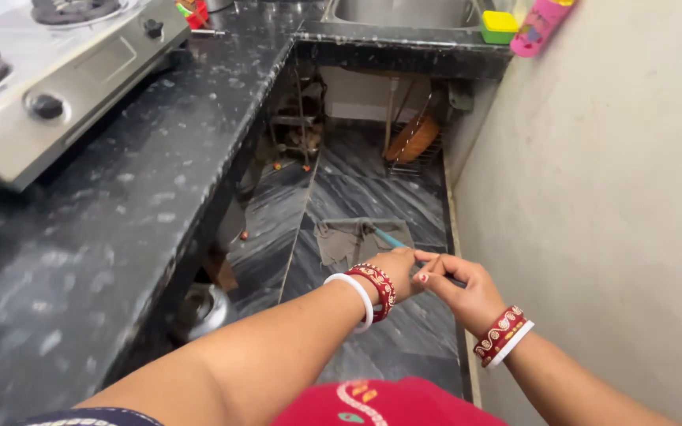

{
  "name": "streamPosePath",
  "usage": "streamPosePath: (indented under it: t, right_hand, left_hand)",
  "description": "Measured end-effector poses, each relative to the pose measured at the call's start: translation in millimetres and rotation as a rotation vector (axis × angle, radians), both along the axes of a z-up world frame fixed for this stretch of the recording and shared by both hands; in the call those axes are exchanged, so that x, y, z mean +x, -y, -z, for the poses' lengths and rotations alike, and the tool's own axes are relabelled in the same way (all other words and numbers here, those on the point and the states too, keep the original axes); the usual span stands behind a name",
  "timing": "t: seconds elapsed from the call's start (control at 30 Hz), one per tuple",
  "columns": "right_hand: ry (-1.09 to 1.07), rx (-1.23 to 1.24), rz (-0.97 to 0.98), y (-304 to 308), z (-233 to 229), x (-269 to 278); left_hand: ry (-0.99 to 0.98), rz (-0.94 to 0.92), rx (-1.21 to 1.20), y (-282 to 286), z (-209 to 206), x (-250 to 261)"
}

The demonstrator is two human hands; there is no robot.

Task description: Mopping the floor with a mop and bucket of water.

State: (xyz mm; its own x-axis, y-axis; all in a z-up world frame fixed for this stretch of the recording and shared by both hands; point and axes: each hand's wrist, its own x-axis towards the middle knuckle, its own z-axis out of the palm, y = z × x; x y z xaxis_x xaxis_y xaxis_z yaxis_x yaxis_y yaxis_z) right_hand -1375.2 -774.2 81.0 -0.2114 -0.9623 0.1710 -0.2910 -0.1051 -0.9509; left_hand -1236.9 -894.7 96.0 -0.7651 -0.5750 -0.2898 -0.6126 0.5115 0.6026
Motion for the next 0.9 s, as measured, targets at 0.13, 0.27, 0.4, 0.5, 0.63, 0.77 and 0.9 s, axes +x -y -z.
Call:
streamPosePath:
  t: [0.13, 0.27, 0.4, 0.5, 0.63, 0.77, 0.9]
  right_hand:
    - [-0.034, 0.028, -0.005, 70, -2, -23]
    - [-0.001, 0.064, -0.048, 146, 6, -57]
    - [-0.019, 0.021, -0.096, 235, 18, -105]
    - [-0.054, 0.047, -0.101, 303, 17, -139]
    - [-0.062, 0.033, -0.09, 386, 17, -193]
    - [-0.071, -0.016, -0.124, 458, 9, -233]
    - [-0.104, -0.002, -0.102, 493, 14, -249]
  left_hand:
    - [-0.05, 0.107, -0.108, 86, 44, -37]
    - [-0.073, 0.018, 0.005, 152, 50, -74]
    - [-0.033, -0.026, 0.008, 232, 48, -114]
    - [-0.116, 0.0, 0.016, 301, 62, -152]
    - [-0.06, 0.003, -0.039, 394, 66, -208]
    - [-0.141, -0.063, 0.01, 458, 69, -247]
    - [-0.237, 0.184, -0.357, 523, 142, -290]
